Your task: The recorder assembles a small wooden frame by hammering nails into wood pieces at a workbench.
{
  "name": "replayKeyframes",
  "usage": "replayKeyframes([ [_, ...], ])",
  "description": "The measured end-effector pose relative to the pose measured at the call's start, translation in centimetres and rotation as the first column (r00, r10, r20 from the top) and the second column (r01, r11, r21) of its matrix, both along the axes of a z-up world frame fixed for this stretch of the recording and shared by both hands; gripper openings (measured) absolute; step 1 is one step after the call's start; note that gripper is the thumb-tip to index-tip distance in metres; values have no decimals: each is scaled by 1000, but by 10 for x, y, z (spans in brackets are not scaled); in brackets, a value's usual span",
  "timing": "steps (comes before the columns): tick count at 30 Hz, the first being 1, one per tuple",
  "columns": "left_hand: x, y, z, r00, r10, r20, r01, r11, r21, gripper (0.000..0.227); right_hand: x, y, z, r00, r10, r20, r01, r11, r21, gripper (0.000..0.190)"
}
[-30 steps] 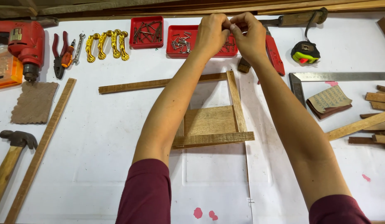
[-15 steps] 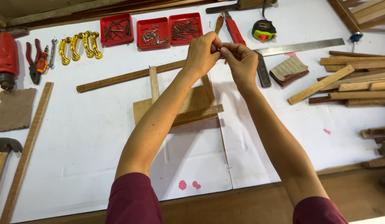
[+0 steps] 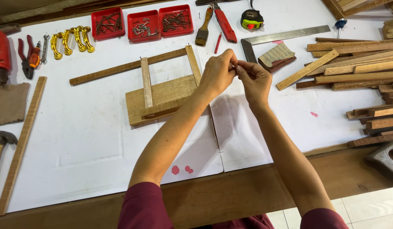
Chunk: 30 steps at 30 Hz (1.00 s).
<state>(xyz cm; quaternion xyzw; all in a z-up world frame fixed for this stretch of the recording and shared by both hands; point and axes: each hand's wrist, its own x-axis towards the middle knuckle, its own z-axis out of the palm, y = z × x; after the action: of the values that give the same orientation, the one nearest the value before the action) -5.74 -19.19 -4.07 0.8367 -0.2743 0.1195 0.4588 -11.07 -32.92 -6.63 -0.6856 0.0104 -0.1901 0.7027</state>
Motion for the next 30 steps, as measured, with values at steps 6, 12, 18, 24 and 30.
replayKeyframes([
  [6, -30, 2, -7, 999, 28, 21, -28, 1000, 7, 24, -21, 5, 9, 999, -15, -31, 13, 999, -48, 17],
  [12, -42, 10, -7, 998, 61, 17, -62, 996, 58, 24, -26, 11, 1, 999, -30, -40, 26, 997, -78, 17],
  [18, -47, 16, -3, 1000, 28, -12, -28, 999, 22, 18, -37, 17, 18, 987, -46, -152, 32, 995, -92, 21],
  [24, -53, 16, -2, 1000, 27, 14, -26, 997, -67, 14, -38, 11, 6, 999, -12, -52, 5, 992, -129, 21],
  [30, -65, 33, 15, 997, 81, 4, -81, 996, -33, 16, -38, 23, 14, 1000, 14, 20, -8, 972, -233, 21],
])
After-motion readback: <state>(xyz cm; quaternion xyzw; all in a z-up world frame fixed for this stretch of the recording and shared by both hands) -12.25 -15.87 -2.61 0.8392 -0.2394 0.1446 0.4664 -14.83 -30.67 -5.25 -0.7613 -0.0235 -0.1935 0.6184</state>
